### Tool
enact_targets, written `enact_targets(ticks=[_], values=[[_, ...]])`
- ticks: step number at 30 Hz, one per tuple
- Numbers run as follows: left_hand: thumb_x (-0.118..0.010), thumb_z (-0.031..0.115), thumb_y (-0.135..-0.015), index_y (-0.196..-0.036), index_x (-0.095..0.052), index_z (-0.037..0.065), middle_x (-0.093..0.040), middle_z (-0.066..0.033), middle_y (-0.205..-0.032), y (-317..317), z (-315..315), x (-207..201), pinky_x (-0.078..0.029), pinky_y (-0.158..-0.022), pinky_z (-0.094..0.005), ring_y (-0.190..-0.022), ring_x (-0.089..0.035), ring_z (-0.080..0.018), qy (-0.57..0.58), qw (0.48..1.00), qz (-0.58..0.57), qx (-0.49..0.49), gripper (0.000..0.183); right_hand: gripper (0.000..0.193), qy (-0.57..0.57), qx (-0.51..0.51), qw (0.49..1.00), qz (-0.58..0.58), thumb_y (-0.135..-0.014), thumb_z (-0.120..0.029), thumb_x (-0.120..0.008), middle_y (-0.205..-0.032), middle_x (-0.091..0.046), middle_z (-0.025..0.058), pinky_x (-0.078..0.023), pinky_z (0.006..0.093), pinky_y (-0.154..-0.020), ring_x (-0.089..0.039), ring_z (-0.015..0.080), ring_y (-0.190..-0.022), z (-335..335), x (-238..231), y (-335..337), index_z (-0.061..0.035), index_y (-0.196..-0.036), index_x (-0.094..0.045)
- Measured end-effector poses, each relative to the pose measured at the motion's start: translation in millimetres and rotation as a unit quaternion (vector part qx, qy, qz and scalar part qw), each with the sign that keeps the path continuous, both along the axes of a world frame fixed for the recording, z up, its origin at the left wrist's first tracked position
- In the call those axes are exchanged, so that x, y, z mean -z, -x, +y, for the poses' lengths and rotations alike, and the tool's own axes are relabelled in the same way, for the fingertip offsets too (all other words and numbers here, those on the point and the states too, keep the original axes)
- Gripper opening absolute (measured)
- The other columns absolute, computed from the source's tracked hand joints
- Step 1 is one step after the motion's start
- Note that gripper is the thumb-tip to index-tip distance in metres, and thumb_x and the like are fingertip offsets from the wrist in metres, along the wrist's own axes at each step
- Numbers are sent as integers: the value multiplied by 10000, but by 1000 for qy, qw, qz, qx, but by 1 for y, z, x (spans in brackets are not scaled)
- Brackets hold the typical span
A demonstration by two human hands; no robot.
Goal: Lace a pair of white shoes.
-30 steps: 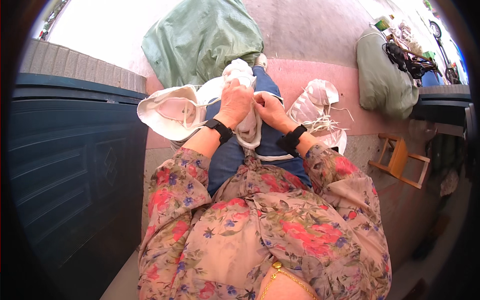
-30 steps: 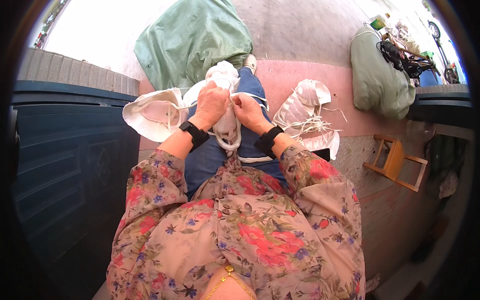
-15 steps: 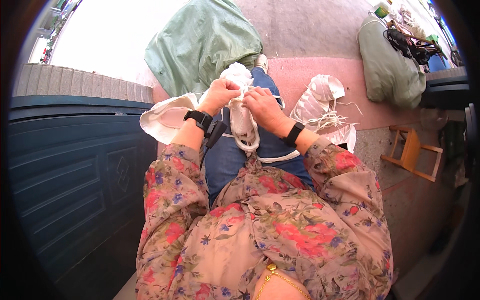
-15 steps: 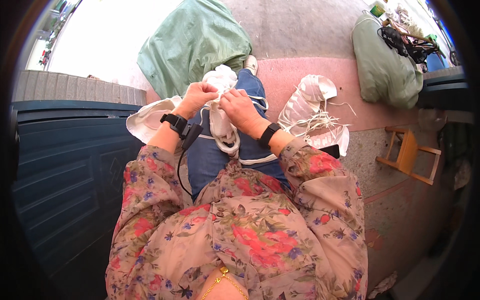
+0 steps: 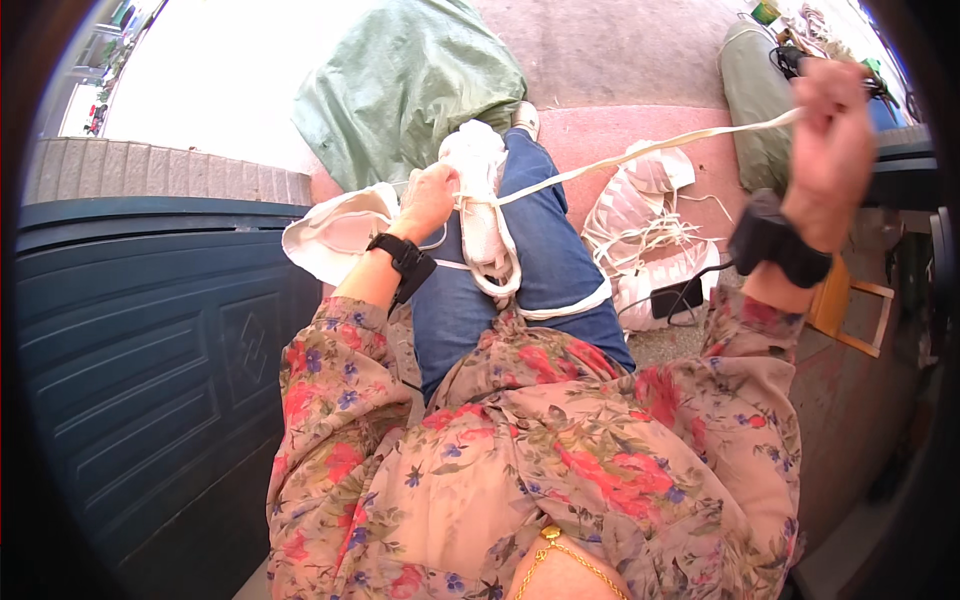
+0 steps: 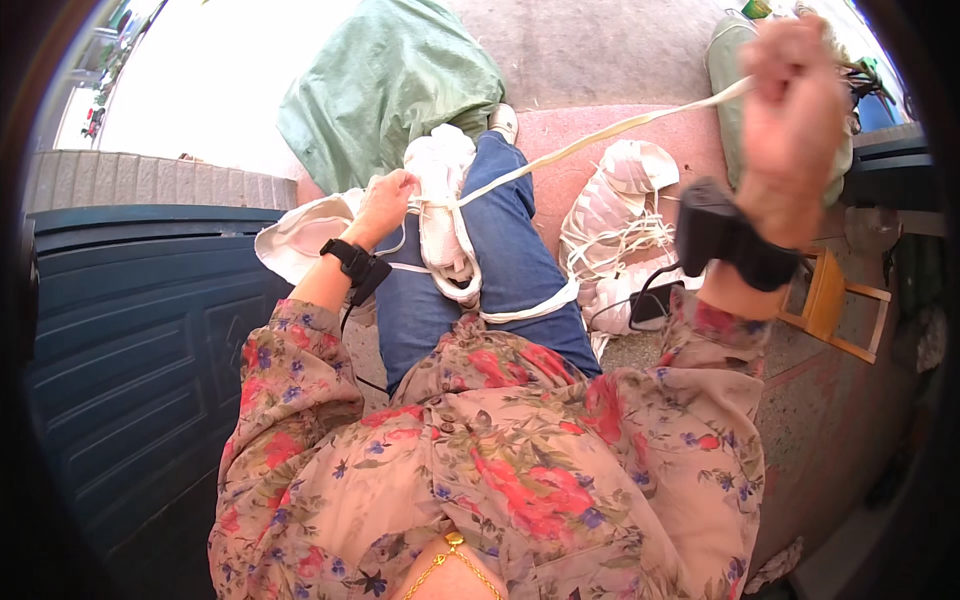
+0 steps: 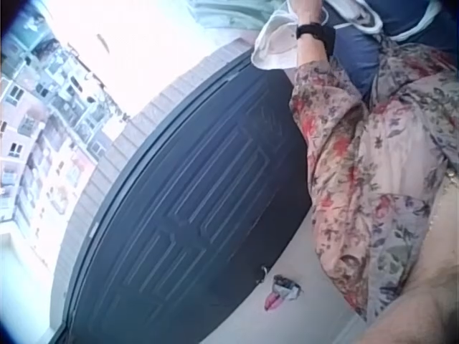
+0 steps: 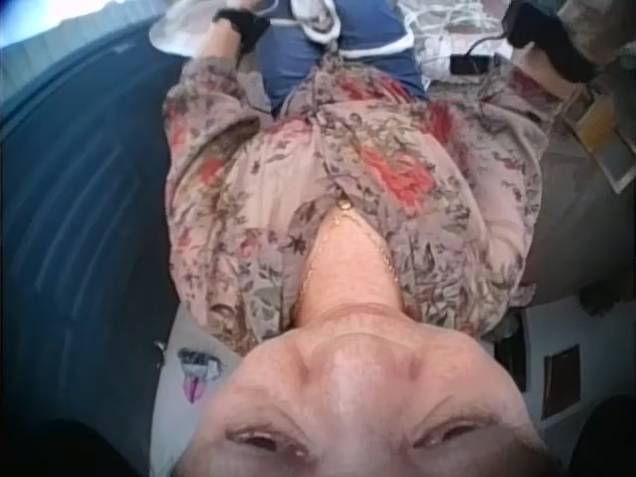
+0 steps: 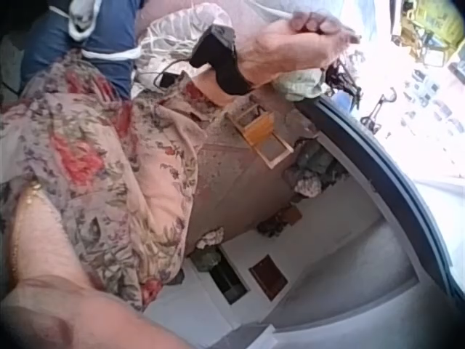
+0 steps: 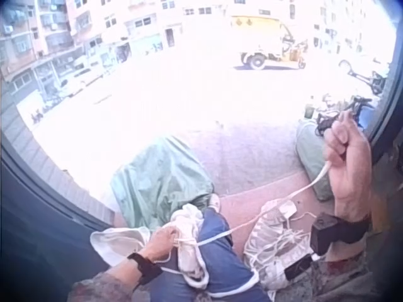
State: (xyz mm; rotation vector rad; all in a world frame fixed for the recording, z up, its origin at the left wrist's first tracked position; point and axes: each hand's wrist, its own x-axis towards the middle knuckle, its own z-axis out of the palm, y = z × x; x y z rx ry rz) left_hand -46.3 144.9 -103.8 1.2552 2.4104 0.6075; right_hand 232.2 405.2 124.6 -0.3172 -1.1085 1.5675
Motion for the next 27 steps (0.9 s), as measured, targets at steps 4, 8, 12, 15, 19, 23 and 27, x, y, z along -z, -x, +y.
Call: enact_targets(ticks=[4,8,12,15,19,23,27], values=[[-543,19,-743,-994,-579,47,-630,-137,-838,5,-27,5,-447,-749,-368,-840,-571,-292,4,999,1,54,254,173,116,-136,903,-391,-848,-236,-567,-590,-455,-60,-347,179,-495,-393,30,-516,-75,102,72,-65,-839,-594],[-558,60,-745,-979,-592,53,-625,-138,-831,-3,-20,-3,-427,-771,-379,-855,-537,-301,56,994,58,79,237,201,-151,-334,801,-473,-784,-193,-574,-781,-638,125,-471,315,-680,-608,211,-722,-141,206,108,-40,-892,-650],[-541,93,-772,-977,-598,36,-612,-178,-820,-4,-35,-8,-430,-753,-361,-841,-547,-305,47,989,100,94,221,159,-323,-186,719,-586,-735,-170,-555,-721,-619,162,-493,367,-616,-620,302,-711,-189,230,128,-56,-799,-645],[-525,81,-801,-1009,-579,9,-617,-147,-800,-3,-37,-16,-434,-706,-304,-781,-556,-234,-7,998,-55,29,227,137,-378,-138,685,-607,-749,-174,-551,-676,-603,156,-479,381,-536,-613,285,-631,-203,235,142,-62,-758,-630],[-516,87,-827,-1056,-552,0,-589,-57,-773,4,-38,-19,-419,-659,-237,-714,-522,-127,-27,964,-255,-67,247,102,-506,-77,662,-548,-727,-126,-550,-648,-600,128,-483,338,-484,-619,244,-573,-204,243,146,-33,-722,-592],[-539,109,-833,-1108,-516,21,-527,18,-778,2,-27,-47,-388,-613,-174,-665,-464,-44,-38,915,-385,-113,290,99,-454,-147,653,-588,-742,-90,-521,-651,-590,155,-488,334,-505,-626,254,-618,-198,235,146,-10,-761,-575],[-541,122,-835,-1092,-516,38,-518,30,-735,11,-37,-41,-345,-535,-154,-612,-434,-27,-81,871,-461,-149,271,134,-272,-428,791,-342,-767,-112,-473,-611,-541,102,-459,331,-599,-566,216,-661,-134,158,143,-47,-741,-587]])
